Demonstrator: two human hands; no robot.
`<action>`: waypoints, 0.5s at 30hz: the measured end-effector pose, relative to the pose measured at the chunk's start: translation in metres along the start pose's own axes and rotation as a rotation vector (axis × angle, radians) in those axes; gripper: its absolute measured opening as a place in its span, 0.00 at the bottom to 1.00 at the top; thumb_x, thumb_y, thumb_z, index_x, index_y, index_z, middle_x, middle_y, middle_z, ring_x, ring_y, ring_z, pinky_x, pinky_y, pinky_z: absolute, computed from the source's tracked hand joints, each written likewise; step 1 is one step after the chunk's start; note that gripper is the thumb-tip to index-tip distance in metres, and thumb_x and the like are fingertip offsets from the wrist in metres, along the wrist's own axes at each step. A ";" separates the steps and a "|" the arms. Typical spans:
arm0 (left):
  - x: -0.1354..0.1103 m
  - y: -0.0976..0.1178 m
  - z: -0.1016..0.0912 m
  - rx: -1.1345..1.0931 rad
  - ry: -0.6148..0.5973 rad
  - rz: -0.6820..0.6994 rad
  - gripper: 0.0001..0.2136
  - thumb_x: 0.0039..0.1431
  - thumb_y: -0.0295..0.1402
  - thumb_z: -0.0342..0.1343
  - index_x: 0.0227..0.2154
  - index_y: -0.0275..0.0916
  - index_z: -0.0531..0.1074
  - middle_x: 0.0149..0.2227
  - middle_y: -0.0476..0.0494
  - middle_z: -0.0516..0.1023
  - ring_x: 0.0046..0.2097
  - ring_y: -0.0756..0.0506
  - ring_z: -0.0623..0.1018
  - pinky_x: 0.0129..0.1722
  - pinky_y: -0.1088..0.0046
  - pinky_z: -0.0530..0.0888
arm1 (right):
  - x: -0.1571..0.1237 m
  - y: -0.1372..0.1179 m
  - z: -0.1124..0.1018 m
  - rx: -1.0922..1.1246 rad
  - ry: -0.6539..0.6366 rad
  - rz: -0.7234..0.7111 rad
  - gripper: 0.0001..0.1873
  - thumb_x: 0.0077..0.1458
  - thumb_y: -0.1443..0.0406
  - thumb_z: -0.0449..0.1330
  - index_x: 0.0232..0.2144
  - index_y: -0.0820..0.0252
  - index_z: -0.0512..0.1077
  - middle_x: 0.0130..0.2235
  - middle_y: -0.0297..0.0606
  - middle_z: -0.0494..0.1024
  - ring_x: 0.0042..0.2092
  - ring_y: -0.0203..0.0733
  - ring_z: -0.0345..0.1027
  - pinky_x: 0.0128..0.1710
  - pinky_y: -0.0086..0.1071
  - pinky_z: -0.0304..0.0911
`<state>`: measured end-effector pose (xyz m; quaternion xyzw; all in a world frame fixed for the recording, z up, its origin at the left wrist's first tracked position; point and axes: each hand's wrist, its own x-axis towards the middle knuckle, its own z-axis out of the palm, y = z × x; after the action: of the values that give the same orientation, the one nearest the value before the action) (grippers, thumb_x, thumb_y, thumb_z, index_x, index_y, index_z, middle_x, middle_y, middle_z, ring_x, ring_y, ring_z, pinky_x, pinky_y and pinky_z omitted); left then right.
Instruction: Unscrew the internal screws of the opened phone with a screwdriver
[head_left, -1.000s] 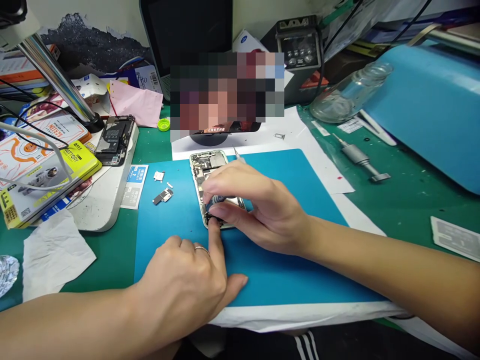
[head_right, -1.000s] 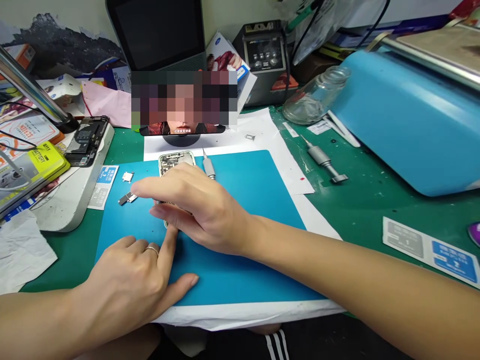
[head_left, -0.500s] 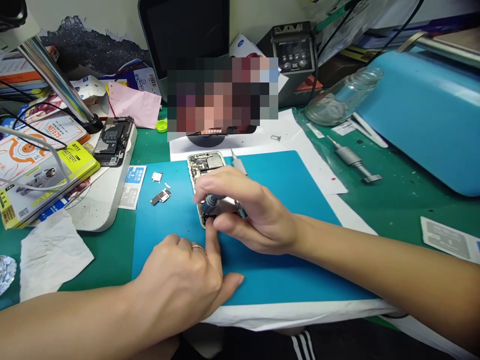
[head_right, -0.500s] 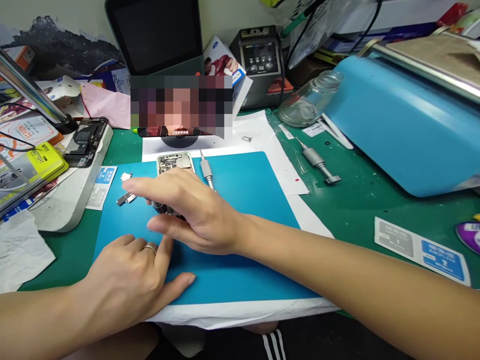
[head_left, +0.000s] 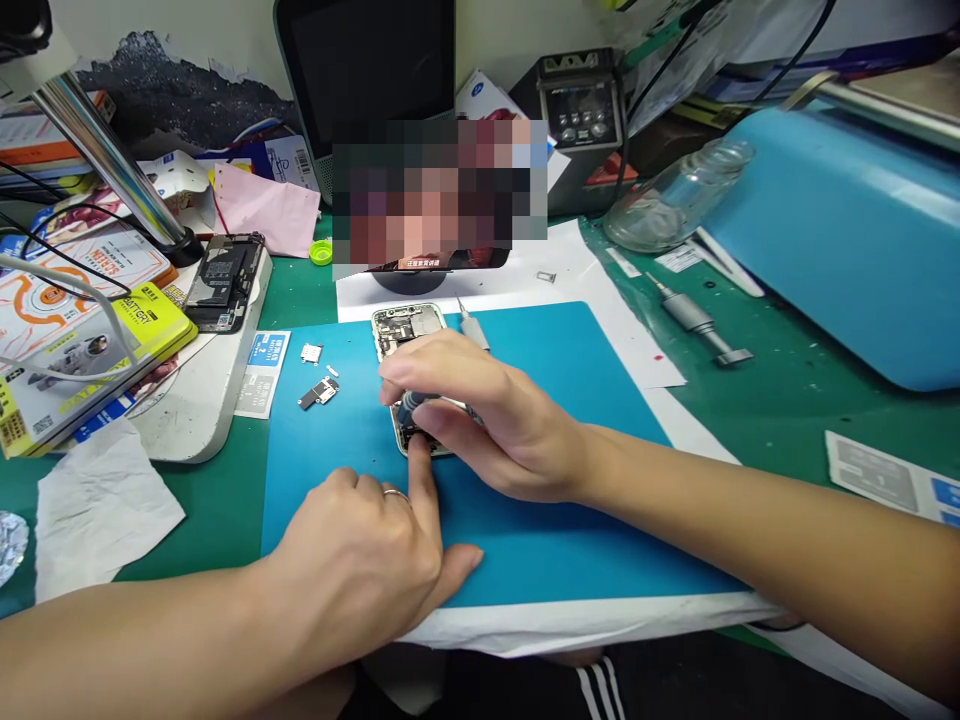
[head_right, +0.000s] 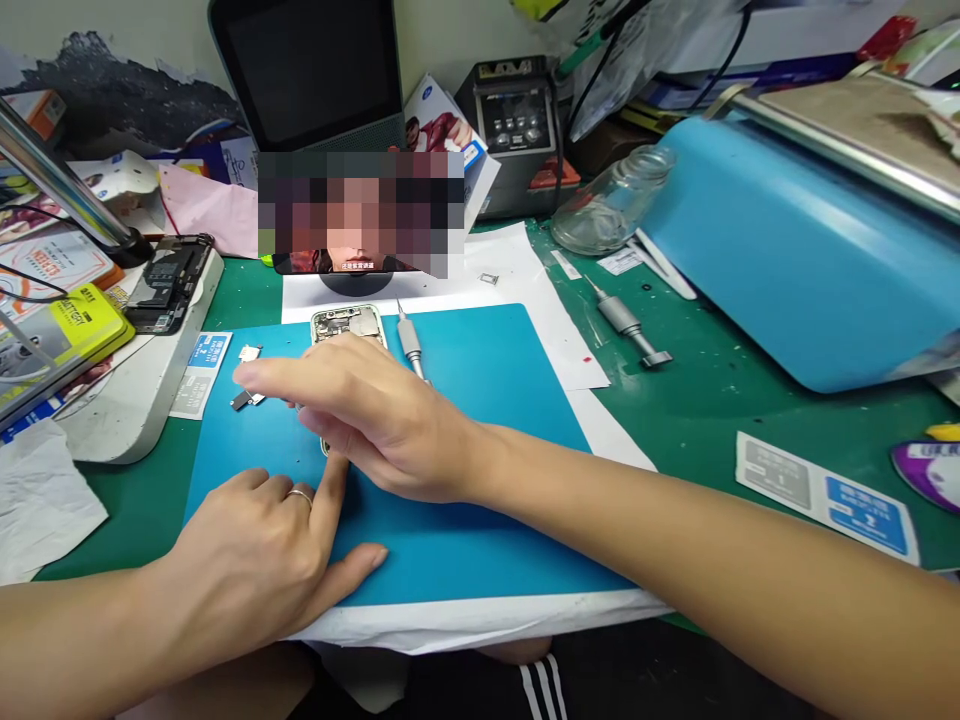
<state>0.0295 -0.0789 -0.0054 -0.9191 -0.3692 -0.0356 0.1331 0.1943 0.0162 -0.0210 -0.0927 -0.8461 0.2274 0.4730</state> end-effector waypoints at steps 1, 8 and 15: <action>0.000 0.000 0.000 -0.001 0.005 -0.004 0.28 0.64 0.51 0.52 0.39 0.23 0.79 0.16 0.44 0.71 0.17 0.44 0.71 0.18 0.68 0.68 | 0.000 0.000 0.000 -0.018 -0.004 -0.012 0.17 0.69 0.73 0.49 0.57 0.57 0.62 0.44 0.36 0.79 0.41 0.36 0.71 0.49 0.38 0.68; 0.002 0.000 0.000 -0.037 -0.004 -0.018 0.23 0.63 0.50 0.54 0.29 0.31 0.78 0.16 0.44 0.71 0.17 0.43 0.72 0.18 0.67 0.68 | 0.000 -0.003 -0.002 -0.020 -0.029 0.009 0.20 0.69 0.71 0.50 0.60 0.59 0.60 0.45 0.38 0.79 0.46 0.37 0.72 0.51 0.37 0.68; 0.002 0.000 0.002 -0.001 -0.002 -0.021 0.29 0.65 0.51 0.50 0.39 0.23 0.79 0.16 0.43 0.71 0.17 0.43 0.72 0.18 0.67 0.69 | 0.002 -0.004 -0.003 -0.055 -0.033 -0.036 0.20 0.66 0.75 0.53 0.58 0.58 0.61 0.50 0.41 0.80 0.42 0.34 0.73 0.48 0.35 0.72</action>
<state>0.0310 -0.0772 -0.0066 -0.9152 -0.3789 -0.0365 0.1320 0.1962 0.0142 -0.0166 -0.0866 -0.8614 0.1968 0.4601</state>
